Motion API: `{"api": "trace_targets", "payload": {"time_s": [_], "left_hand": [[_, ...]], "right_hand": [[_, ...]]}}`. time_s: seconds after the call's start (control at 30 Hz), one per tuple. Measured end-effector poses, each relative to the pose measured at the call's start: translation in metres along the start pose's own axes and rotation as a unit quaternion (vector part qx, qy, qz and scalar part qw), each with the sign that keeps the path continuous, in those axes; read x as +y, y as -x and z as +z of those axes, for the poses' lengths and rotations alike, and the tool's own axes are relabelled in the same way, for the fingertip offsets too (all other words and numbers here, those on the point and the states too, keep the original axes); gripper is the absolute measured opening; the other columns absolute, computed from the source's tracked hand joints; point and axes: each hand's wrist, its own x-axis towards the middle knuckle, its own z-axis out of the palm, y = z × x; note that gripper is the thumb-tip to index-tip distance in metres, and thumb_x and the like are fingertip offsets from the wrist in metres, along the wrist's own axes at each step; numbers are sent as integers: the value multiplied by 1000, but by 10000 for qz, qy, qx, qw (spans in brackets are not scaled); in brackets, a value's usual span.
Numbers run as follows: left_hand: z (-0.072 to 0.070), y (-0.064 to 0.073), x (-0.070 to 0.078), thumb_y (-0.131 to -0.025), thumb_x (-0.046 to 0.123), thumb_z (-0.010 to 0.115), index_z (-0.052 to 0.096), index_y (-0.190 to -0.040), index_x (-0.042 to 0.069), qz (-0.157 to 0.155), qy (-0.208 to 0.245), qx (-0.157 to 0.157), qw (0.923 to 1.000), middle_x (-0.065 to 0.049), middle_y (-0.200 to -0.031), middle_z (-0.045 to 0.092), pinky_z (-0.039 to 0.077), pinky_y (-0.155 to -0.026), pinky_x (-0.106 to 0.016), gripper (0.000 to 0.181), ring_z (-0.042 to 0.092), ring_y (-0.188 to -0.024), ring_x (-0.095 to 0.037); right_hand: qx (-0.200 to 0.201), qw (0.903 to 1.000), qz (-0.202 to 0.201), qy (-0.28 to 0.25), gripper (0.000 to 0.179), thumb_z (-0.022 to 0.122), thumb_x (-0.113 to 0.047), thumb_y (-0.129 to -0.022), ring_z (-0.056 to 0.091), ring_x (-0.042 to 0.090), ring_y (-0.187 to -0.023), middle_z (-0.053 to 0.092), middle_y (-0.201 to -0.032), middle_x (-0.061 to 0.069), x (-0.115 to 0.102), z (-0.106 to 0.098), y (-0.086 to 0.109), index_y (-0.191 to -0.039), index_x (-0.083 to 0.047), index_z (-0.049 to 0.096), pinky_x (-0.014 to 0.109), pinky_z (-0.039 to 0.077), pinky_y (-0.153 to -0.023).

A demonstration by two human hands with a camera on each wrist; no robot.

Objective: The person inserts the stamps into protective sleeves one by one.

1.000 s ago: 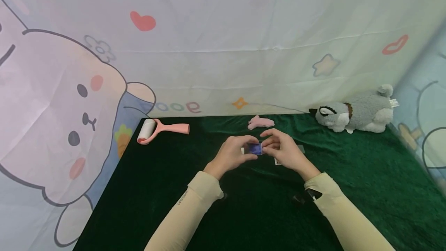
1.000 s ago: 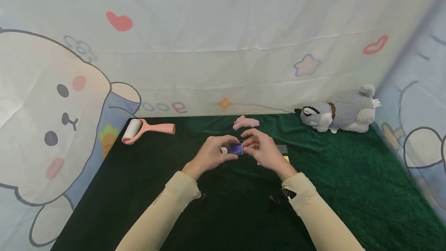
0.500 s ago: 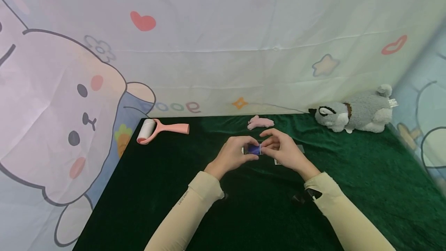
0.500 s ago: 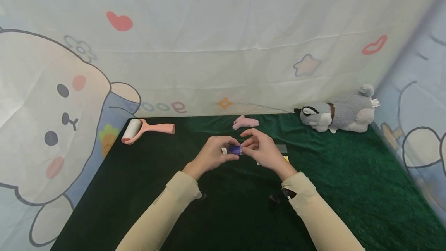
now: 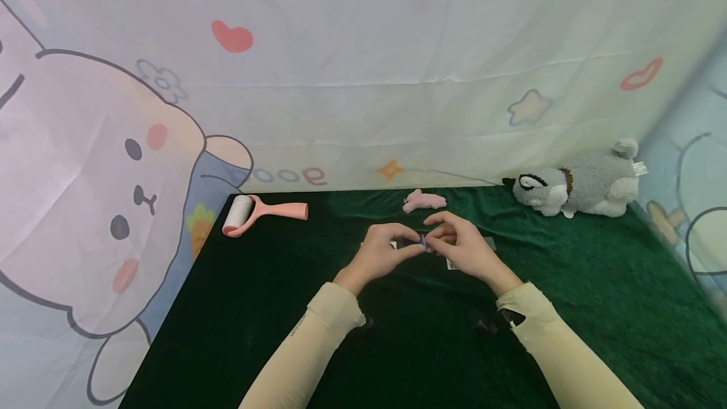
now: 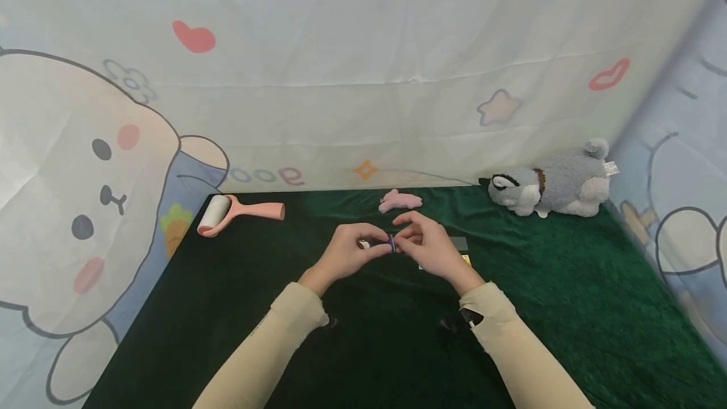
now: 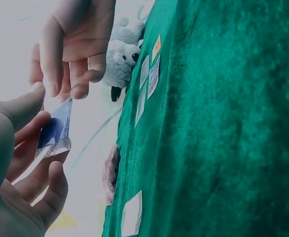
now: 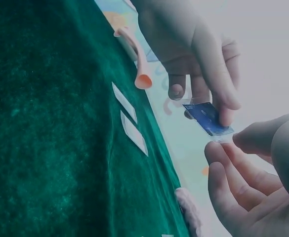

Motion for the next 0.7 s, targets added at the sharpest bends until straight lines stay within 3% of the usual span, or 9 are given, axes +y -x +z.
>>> {"api": "trace_targets", "payload": {"time_s": [0.37,0.5,0.7], "left_hand": [[1,0,0,-100,15,73,74,-119,13,-755,244,125,9968,1,-109,79,58,-95,-39,19,71,-101,-12],[1,0,-2,-101,15,73,75,-121,13,-833,278,191,9960,1,-110,79,58,-88,-34,20,69,-98,-13],[2,0,-7,-100,14,74,77,-112,13,-966,434,361,9937,1,-108,78,61,-74,-29,12,70,-91,-15]], "right_hand": [[11,9999,101,-15,30,64,-9,-105,76,23,-89,77,-108,13,4,-3,1,-135,-6,58,31,61,-79],[16,9999,146,37,30,65,-12,-105,76,23,-91,77,-109,13,6,-4,1,-134,-7,59,33,62,-80],[43,9997,222,77,30,66,-15,-105,76,24,-91,76,-110,17,6,-7,3,-134,-8,59,34,61,-81]]}}
